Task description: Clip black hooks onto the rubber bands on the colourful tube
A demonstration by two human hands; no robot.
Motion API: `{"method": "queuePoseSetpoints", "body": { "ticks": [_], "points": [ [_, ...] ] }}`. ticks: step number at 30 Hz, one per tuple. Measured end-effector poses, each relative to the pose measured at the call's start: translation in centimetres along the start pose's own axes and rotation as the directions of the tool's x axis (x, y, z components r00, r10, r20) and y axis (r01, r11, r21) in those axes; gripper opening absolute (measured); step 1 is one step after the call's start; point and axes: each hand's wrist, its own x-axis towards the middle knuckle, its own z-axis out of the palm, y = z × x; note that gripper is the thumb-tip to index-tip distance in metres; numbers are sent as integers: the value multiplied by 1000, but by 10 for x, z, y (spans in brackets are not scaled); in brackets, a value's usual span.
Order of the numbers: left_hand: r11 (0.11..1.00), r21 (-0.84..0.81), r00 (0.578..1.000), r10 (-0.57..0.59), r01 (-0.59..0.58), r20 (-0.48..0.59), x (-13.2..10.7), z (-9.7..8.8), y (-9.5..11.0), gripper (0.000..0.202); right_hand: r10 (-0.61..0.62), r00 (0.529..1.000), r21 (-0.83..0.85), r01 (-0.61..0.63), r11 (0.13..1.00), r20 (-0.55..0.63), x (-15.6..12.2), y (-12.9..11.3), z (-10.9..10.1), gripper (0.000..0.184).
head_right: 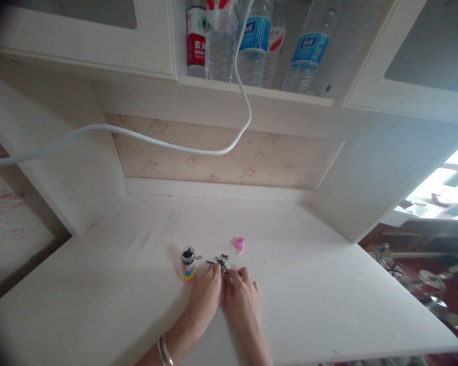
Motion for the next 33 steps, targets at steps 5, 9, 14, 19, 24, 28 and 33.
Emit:
{"method": "queuePoseSetpoints", "body": {
  "ticks": [5,9,14,19,24,28,33],
  "points": [
    [1000,9,1000,-8,8,-30,2,4,1,30,2,999,51,0,999,-40,1,9,6,31],
    [1000,-7,999,-30,29,-34,2,4,3,30,18,995,79,-11,997,-97,1,14,11,33],
    [997,-71,999,-24,20,-48,0,5,0,29,31,980,-66,-45,997,-196,-5,13,10,29],
    [980,-198,996,-23,7,-81,-5,2,-8,28,55,987,22,-53,998,-150,-5,18,11,29],
    [946,-323,996,-36,6,-85,-13,-10,-10,28,77,985,144,-54,988,-156,-3,23,13,32],
    [926,-373,992,16,-63,-128,-28,-30,-11,28,110,975,255,-58,965,-193,-5,23,13,37],
    [932,-339,961,33,-129,-274,-41,-72,-28,26,118,974,288,-58,956,-195,-8,23,12,39]
  ]
}}
